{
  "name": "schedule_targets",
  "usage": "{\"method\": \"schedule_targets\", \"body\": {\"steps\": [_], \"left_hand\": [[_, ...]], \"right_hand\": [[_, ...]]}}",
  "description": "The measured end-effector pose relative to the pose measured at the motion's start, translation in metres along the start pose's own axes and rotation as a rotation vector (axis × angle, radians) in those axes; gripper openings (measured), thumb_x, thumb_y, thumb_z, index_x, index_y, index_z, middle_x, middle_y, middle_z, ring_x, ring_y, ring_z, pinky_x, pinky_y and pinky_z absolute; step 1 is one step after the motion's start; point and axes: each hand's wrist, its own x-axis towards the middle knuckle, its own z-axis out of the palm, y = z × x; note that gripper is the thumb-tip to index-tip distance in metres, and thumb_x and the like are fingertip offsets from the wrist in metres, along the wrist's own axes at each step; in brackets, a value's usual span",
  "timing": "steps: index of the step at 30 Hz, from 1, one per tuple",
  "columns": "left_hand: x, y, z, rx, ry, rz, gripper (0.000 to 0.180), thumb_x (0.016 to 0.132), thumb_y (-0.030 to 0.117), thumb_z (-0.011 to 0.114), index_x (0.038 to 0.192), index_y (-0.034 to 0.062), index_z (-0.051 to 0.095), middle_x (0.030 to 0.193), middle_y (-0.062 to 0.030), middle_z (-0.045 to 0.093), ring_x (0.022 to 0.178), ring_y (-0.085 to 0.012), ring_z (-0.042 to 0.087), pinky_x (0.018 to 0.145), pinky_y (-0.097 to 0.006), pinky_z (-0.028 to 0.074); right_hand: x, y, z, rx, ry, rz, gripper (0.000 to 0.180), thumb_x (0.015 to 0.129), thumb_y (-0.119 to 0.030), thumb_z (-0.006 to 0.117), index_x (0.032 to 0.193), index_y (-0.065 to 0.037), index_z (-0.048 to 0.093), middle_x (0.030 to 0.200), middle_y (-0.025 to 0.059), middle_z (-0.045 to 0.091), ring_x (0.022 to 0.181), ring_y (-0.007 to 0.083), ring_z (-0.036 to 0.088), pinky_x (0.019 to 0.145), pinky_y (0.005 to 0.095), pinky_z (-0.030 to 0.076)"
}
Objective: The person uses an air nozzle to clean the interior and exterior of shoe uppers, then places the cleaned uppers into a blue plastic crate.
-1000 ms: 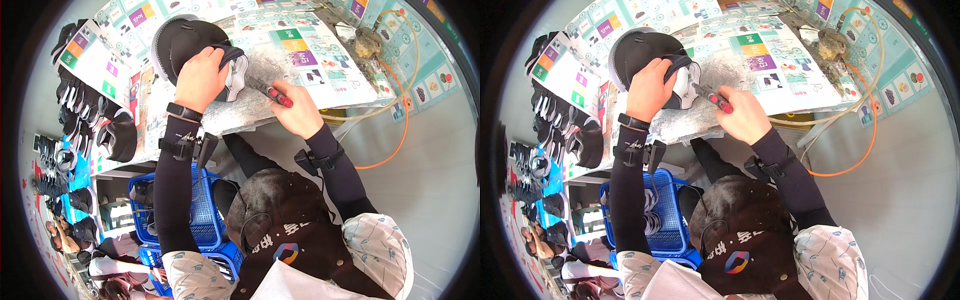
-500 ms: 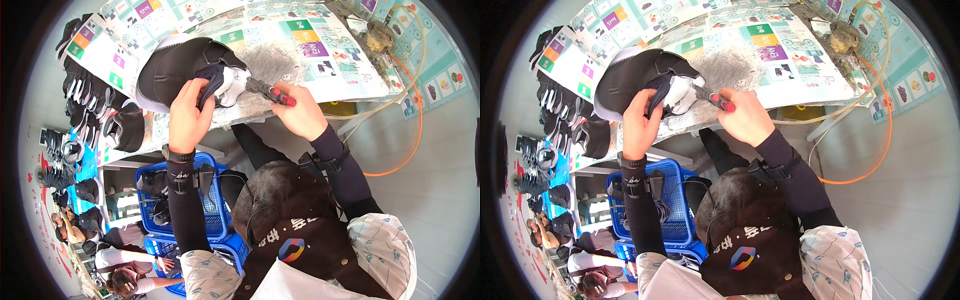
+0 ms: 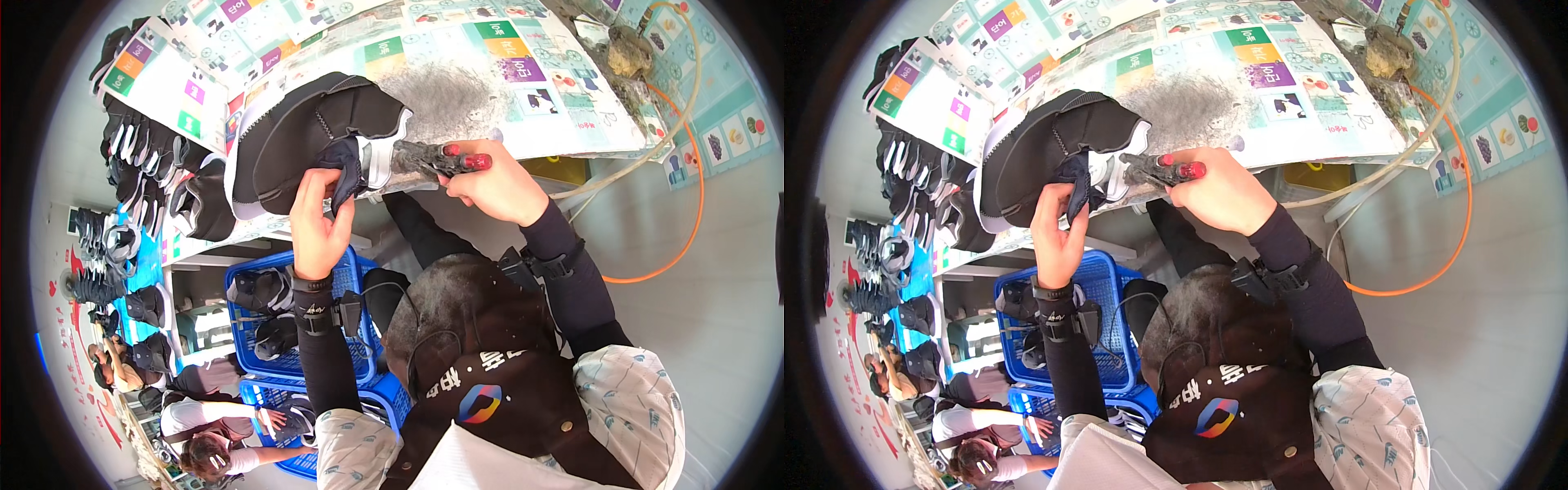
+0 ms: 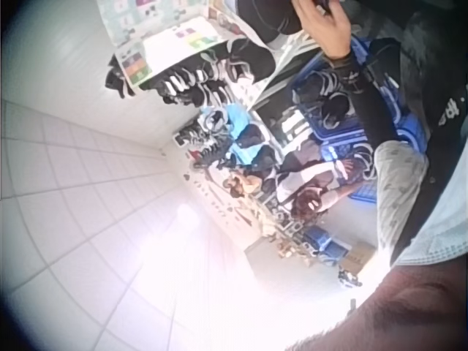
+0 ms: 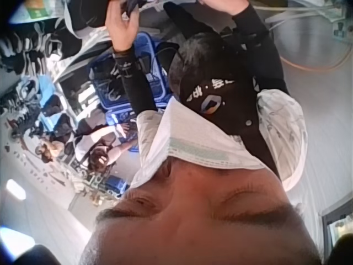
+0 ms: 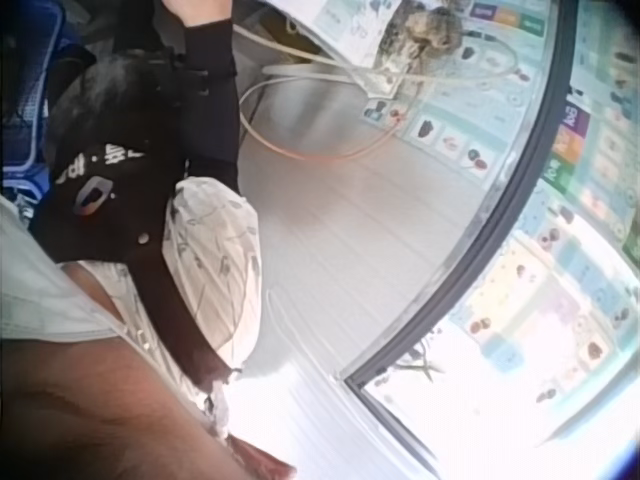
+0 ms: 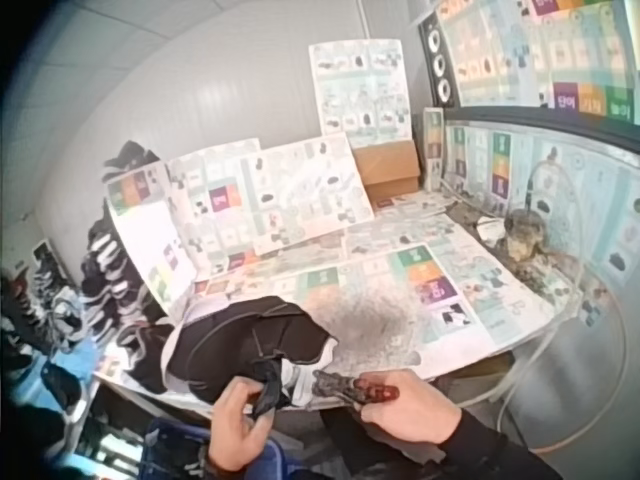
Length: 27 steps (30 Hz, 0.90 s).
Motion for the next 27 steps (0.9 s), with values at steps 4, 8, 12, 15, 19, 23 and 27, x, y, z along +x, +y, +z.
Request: {"method": "schedule_targets", "body": {"steps": [4, 8, 12, 15, 19, 23, 27], "left_hand": [[0.003, 0.0, -0.001, 0.021, -0.002, 0.015, 0.027, 0.086, -0.005, 0.066, 0.113, -0.0042, 0.061, 0.1, -0.0165, 0.063, 0.088, -0.0301, 0.068, 0.08, -0.036, 0.054], [0.008, 0.002, 0.0, 0.041, 0.002, -0.007, 0.027, 0.086, -0.005, 0.066, 0.112, -0.0041, 0.061, 0.099, -0.0163, 0.063, 0.087, -0.0297, 0.069, 0.079, -0.036, 0.054], [0.009, 0.004, 0.0, 0.034, 0.006, -0.006, 0.027, 0.086, -0.005, 0.067, 0.112, -0.0038, 0.061, 0.099, -0.016, 0.063, 0.086, -0.0294, 0.069, 0.078, -0.036, 0.054], [0.01, 0.005, 0.002, 0.043, 0.005, -0.002, 0.026, 0.087, -0.003, 0.068, 0.112, -0.0039, 0.061, 0.098, -0.0162, 0.063, 0.086, -0.0297, 0.069, 0.078, -0.036, 0.054], [0.016, 0.007, -0.003, 0.065, 0.052, -0.043, 0.022, 0.092, 0.0, 0.07, 0.112, -0.0047, 0.061, 0.099, -0.017, 0.063, 0.086, -0.0306, 0.068, 0.079, -0.036, 0.054], [0.036, 0.006, -0.023, 0.276, 0.289, -0.071, 0.015, 0.1, 0.009, 0.065, 0.108, -0.0031, 0.061, 0.09, -0.019, 0.063, 0.085, -0.0319, 0.067, 0.076, -0.04, 0.053], [0.035, -0.006, -0.054, 0.241, 0.502, -0.257, 0.041, 0.106, 0.018, 0.061, 0.136, -0.0095, 0.058, 0.114, -0.0184, 0.072, 0.101, -0.0185, 0.065, 0.091, -0.032, 0.051]], "right_hand": [[-0.001, -0.015, -0.013, -0.118, -0.143, 0.143, 0.039, 0.08, -0.013, 0.067, 0.113, 0.008, 0.071, 0.085, 0.0299, 0.069, 0.083, 0.0436, 0.07, 0.078, 0.0419, 0.055], [0.001, -0.011, -0.012, -0.254, 0.064, -0.025, 0.04, 0.079, -0.012, 0.069, 0.112, 0.009, 0.071, 0.08, 0.0274, 0.068, 0.075, 0.0368, 0.07, 0.076, 0.0392, 0.055], [-0.005, -0.007, -0.007, -0.038, -0.067, 0.017, 0.017, 0.078, -0.006, 0.065, 0.092, 0.003, 0.067, 0.073, 0.0023, 0.065, 0.058, 0.0092, 0.056, 0.055, 0.026, 0.043], [-0.01, -0.014, -0.01, 0.073, -0.14, 0.137, 0.022, 0.08, -0.008, 0.066, 0.099, 0.003, 0.069, 0.076, 0.0016, 0.068, 0.059, 0.0087, 0.056, 0.056, 0.0254, 0.044], [-0.008, -0.016, -0.027, -0.205, 0.024, -0.031, 0.03, 0.083, -0.011, 0.066, 0.11, 0.001, 0.07, 0.084, 0.0054, 0.073, 0.064, 0.0169, 0.061, 0.06, 0.0303, 0.048], [0.017, -0.002, -0.044, -0.875, 0.457, -0.144, 0.025, 0.081, -0.011, 0.061, 0.102, 0.004, 0.061, 0.097, 0.0264, 0.069, 0.096, 0.0468, 0.067, 0.082, 0.0553, 0.053], [0.055, 0.05, -0.076, -1.24, 0.625, -0.222, 0.026, 0.08, -0.007, 0.066, 0.101, 0.005, 0.057, 0.111, 0.022, 0.065, 0.115, 0.0408, 0.06, 0.09, 0.0494, 0.052]]}}
